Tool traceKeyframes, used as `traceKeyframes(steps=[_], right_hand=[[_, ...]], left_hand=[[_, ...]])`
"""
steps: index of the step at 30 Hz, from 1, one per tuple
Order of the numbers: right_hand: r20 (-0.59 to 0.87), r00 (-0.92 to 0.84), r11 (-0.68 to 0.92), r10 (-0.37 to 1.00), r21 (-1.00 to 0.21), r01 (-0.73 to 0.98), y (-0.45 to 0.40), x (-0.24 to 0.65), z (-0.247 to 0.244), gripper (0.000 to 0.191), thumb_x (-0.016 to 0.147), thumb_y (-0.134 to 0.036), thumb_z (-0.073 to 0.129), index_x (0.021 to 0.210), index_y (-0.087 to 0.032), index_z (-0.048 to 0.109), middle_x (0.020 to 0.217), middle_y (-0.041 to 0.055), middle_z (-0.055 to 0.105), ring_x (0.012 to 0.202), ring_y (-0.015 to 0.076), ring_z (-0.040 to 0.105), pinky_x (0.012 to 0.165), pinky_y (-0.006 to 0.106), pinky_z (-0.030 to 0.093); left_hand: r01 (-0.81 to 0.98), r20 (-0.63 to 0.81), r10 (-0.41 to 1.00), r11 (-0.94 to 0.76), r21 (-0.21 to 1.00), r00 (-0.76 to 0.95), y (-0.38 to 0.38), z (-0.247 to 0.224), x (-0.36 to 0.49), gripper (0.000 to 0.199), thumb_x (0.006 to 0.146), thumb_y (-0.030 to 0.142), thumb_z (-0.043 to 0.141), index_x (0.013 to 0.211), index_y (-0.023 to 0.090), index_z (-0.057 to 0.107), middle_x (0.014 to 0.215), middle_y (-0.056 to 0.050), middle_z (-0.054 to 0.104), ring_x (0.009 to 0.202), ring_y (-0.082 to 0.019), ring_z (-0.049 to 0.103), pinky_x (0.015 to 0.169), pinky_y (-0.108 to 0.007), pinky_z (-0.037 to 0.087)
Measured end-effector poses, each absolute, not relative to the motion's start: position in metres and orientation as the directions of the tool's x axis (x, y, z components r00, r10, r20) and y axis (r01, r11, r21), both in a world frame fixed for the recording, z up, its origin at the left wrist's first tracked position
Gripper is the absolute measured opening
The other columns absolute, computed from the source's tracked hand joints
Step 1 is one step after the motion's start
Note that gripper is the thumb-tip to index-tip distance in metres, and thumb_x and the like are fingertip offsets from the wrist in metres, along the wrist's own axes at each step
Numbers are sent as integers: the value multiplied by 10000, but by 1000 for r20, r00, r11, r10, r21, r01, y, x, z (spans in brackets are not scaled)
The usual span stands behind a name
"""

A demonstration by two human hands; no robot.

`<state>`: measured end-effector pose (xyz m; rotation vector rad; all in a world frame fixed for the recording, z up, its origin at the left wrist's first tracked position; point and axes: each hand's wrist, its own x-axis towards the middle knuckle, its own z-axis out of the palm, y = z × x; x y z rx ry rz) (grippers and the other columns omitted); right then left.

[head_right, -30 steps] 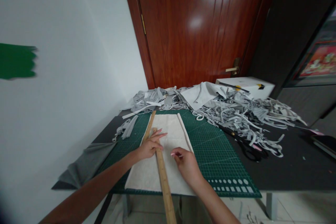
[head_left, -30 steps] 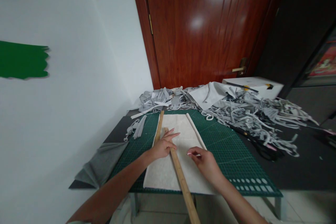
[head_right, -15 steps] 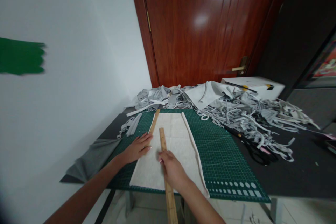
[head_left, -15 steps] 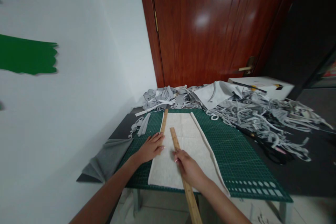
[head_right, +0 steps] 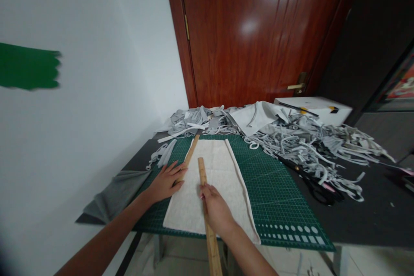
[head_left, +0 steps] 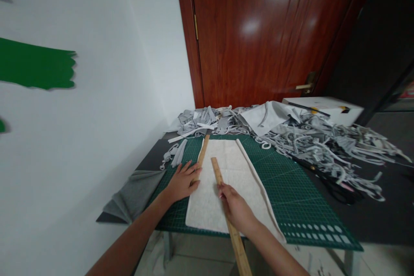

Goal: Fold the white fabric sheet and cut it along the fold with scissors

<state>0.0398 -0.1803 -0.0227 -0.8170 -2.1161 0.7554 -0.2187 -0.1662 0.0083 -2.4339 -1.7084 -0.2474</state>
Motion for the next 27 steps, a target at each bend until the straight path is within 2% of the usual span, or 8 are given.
traceKeyframes(steps=[3,10,14,18,22,27], right_hand=[[406,-529,617,745,-721,316,-181,40,-22,388,740,61,391,980,-208,533,1118,104,625,1156,211,537,1001,341,408],[388,-539,613,747,-715,335,-182,41,-17,376,704,73,370,899,-221,500,1078,89,621,1119,215,551,951,335,434],[384,-529,600,757,-728,332,-182,40,-18,369,718,65,382,912,-221,510,1100,96,620,1104,207,553,989,363,413],[405,-527,615,747,-722,318,-182,41,-19,342,747,37,382,933,-208,532,1110,103,617,1106,209,552,980,360,423],[435,-518,636,736,-706,311,-182,41,-18,322,781,6,380,969,-196,546,1101,114,612,1081,216,555,958,365,438],[443,-480,631,758,-686,364,-183,43,-16,279,825,-28,382,988,-197,532,1034,105,628,1021,216,565,908,358,452]], left_hand=[[950,233,923,-313,-11,306,-165,5,-225,452,900,313,454,1348,267,482,1440,-26,440,1342,-306,331,1073,-540,270],[977,231,951,-214,15,205,-165,-1,-244,489,918,443,446,1367,250,460,1455,-51,418,1338,-323,335,1066,-534,287],[975,254,945,-221,25,207,-168,4,-236,505,910,373,468,1401,271,407,1493,-41,353,1361,-315,298,1080,-541,260],[937,239,920,-339,84,311,-174,11,-216,491,906,268,448,1394,232,417,1489,-55,360,1382,-263,275,1103,-475,264],[854,166,860,-504,126,483,-187,13,-207,552,895,339,508,1417,213,381,1476,-62,381,1389,-228,268,1136,-403,215],[863,80,869,-495,104,489,-206,17,-219,651,885,462,536,1458,279,287,1498,-59,337,1399,-279,232,1130,-500,147]])
